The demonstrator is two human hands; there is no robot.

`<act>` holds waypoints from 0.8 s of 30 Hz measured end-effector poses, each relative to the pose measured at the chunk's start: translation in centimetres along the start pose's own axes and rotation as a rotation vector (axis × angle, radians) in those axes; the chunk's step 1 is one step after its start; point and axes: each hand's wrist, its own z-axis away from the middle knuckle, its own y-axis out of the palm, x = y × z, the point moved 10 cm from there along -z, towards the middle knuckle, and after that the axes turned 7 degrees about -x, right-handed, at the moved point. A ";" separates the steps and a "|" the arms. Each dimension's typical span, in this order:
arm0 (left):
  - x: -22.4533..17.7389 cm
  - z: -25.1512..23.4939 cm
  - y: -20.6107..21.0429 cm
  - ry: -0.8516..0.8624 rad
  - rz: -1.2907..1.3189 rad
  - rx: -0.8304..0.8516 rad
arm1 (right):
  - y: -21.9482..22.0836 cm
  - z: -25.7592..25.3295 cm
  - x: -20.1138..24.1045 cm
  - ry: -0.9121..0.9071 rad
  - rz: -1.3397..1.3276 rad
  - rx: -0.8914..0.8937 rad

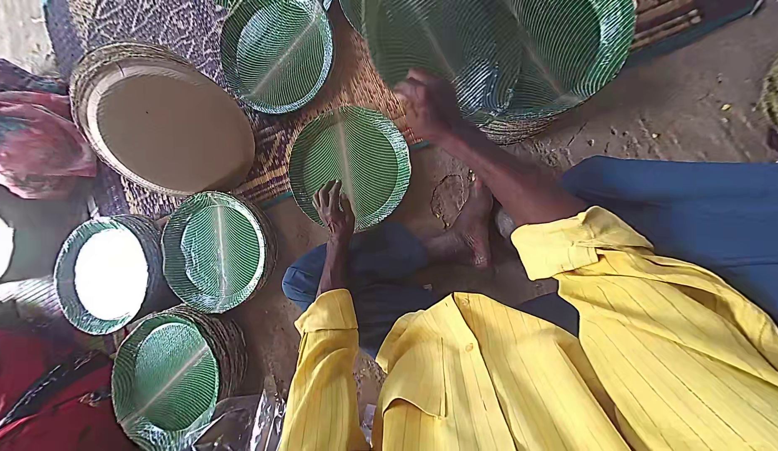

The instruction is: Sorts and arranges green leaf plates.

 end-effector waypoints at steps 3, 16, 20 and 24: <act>-0.6 -0.1 -2.1 0.038 -0.069 -0.099 | 8.9 5.3 5.1 -0.225 -0.039 0.298; 1.4 3.5 6.0 -0.158 -0.120 0.766 | 7.0 3.3 -3.4 0.052 -0.059 0.442; -0.6 4.9 7.4 -0.016 -0.003 0.877 | -2.0 0.8 -12.2 0.411 0.045 0.092; -1.0 5.0 7.9 0.040 0.018 0.860 | -3.1 3.3 -17.3 0.681 0.063 0.161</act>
